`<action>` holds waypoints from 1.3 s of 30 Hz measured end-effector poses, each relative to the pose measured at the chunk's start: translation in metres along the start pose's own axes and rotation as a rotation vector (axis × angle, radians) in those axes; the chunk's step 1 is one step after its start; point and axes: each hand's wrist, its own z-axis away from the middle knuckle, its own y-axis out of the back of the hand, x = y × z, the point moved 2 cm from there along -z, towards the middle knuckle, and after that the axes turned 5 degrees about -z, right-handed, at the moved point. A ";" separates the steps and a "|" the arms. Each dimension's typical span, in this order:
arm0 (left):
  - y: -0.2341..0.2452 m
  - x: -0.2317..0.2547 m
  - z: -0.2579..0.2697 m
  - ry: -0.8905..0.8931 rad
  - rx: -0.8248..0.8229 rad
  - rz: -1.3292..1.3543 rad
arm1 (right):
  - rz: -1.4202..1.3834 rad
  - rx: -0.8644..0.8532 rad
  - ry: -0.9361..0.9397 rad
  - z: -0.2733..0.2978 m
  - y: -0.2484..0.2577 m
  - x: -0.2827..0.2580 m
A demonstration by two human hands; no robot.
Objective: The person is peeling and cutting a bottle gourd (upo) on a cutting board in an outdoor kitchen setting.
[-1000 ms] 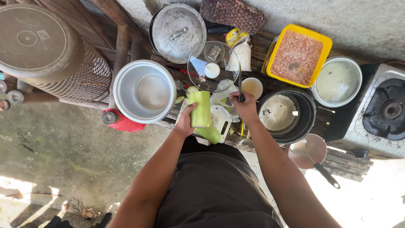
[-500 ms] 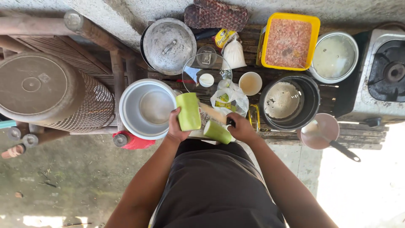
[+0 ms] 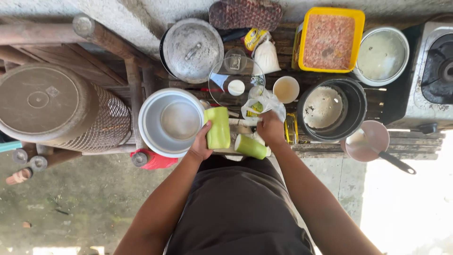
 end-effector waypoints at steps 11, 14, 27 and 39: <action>-0.071 -0.004 -0.034 0.098 -0.239 -0.396 | 0.112 0.338 -0.078 -0.056 0.020 -0.019; -0.087 -0.008 -0.053 0.118 -0.180 -0.430 | 0.178 0.224 -0.135 -0.068 0.020 -0.007; -0.093 -0.021 -0.066 0.132 -0.060 -0.338 | -0.034 0.034 -0.078 -0.055 0.076 -0.023; -0.085 -0.020 -0.059 0.128 0.000 -0.067 | -1.127 0.152 -0.349 -0.130 0.128 0.036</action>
